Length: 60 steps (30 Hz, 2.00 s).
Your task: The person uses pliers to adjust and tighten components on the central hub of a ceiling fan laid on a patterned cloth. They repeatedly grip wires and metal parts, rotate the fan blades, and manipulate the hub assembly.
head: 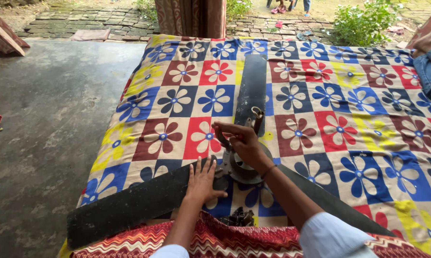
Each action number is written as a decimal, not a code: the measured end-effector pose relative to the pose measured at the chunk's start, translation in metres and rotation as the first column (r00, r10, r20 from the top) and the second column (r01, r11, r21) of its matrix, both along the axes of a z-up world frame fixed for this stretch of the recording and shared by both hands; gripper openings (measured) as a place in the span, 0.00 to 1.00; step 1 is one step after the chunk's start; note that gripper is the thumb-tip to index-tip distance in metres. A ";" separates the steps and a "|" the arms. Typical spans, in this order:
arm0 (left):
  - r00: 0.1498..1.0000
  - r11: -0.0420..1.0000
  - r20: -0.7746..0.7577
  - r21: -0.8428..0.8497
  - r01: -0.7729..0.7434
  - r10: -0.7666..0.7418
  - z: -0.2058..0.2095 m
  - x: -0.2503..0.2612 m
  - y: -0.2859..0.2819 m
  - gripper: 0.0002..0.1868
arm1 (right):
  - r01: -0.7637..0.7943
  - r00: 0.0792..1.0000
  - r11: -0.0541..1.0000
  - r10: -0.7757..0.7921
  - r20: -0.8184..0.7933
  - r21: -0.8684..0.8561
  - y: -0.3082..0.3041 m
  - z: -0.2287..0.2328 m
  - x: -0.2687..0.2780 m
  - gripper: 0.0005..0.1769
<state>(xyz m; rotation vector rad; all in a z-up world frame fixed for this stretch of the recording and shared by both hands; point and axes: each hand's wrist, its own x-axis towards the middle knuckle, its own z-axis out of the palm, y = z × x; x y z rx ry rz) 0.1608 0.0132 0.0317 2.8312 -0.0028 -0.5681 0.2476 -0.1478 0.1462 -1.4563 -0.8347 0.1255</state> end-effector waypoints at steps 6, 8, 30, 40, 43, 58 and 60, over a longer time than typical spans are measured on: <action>0.828 0.951 0.548 -0.302 0.066 0.117 -0.034 0.028 0.011 0.27 | -0.007 0.980 0.986 0.039 0.196 -0.164 -0.047 0.011 -0.078 0.38; 0.829 0.937 0.518 -0.349 -0.018 0.209 -0.045 0.040 0.003 0.18 | 0.021 0.973 0.969 0.037 0.227 -0.246 -0.054 0.006 -0.095 0.38; 0.695 0.926 0.660 -0.377 -0.021 0.285 -0.059 0.052 -0.036 0.03 | 0.540 0.785 0.499 -0.008 0.619 -0.678 -0.048 -0.108 -0.142 0.14; 0.622 0.930 0.707 -0.353 -0.102 0.337 -0.057 0.048 -0.047 0.01 | 0.460 0.870 0.486 -0.081 0.486 -0.743 -0.052 -0.141 -0.136 0.28; 0.602 0.936 0.723 -0.319 -0.146 0.340 -0.048 0.046 -0.052 0.02 | 0.490 0.848 0.478 -0.070 0.525 -0.729 -0.052 -0.148 -0.136 0.27; 0.618 0.870 0.686 -0.493 0.007 0.384 -0.056 0.028 -0.020 0.16 | 0.563 0.821 0.282 -0.297 0.487 -0.777 -0.066 -0.059 -0.091 0.20; 0.672 0.840 0.608 -0.540 -0.040 0.423 -0.041 0.032 -0.011 0.16 | 0.454 0.869 0.517 -0.436 0.234 -0.725 -0.069 -0.033 -0.072 0.19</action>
